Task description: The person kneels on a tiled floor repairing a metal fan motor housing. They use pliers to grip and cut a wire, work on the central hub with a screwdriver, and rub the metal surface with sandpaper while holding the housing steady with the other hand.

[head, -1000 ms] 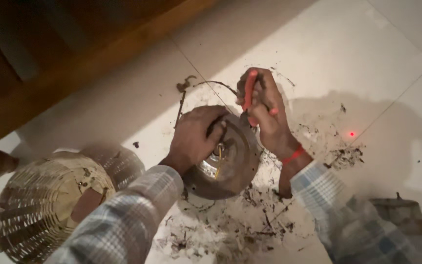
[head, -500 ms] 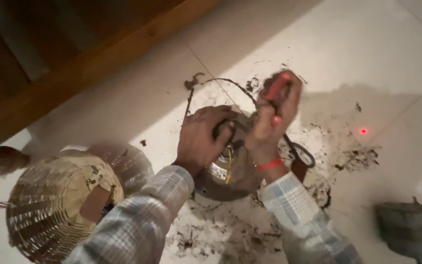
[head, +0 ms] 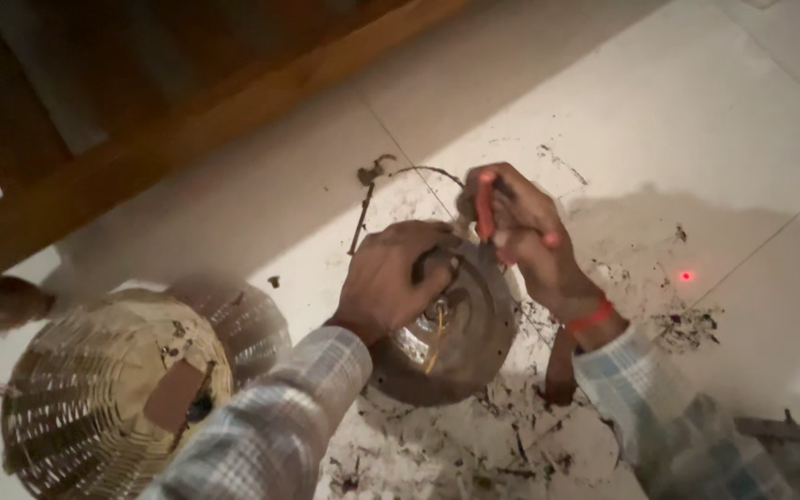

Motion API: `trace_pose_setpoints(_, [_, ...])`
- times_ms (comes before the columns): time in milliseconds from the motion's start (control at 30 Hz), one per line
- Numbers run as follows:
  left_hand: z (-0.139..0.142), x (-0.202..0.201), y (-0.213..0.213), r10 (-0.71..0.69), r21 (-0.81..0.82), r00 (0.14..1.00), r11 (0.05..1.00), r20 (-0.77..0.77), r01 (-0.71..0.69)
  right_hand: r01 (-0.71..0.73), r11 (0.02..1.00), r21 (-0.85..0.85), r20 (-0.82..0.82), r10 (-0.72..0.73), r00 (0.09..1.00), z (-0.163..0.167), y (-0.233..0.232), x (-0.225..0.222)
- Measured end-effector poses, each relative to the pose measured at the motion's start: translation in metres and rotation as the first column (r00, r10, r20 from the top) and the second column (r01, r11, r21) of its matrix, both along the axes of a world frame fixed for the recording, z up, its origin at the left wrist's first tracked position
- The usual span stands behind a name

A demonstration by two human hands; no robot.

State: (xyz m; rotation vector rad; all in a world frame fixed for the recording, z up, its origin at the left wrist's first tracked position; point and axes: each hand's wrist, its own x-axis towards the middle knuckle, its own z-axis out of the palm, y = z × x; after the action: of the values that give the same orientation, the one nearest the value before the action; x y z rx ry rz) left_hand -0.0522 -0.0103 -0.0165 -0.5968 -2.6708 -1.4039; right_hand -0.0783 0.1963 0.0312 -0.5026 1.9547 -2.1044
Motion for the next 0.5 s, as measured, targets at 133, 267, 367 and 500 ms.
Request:
trace_pose_setpoints(133, [0.008, 0.001, 0.000, 0.042, -0.045, 0.998, 0.998, -0.039, -0.044, 0.033, 0.966, -0.255, -0.030, -0.042, 0.999, -0.014, 0.003, 0.006])
trace_pose_setpoints(267, [0.013, 0.001, 0.002, 0.147, -0.178, 0.987, 0.975, 0.068, -0.133, 0.160, 0.896, -0.415, 0.056, -0.150, 0.987, -0.008, 0.002, 0.015])
trace_pose_setpoints(367, [0.013, -0.002, 0.002, 0.135, -0.163, 0.979, 0.981, 0.154, -0.110, 0.199, 0.873, -0.445, 0.001, -0.222, 0.975, 0.001, -0.005, 0.024])
trace_pose_setpoints(500, [0.013, 0.000, 0.000, 0.132, -0.163, 0.973, 0.981, 0.189, -0.102, 0.289, 0.810, -0.510, 0.020, -0.325, 0.946, -0.001, -0.013, 0.030])
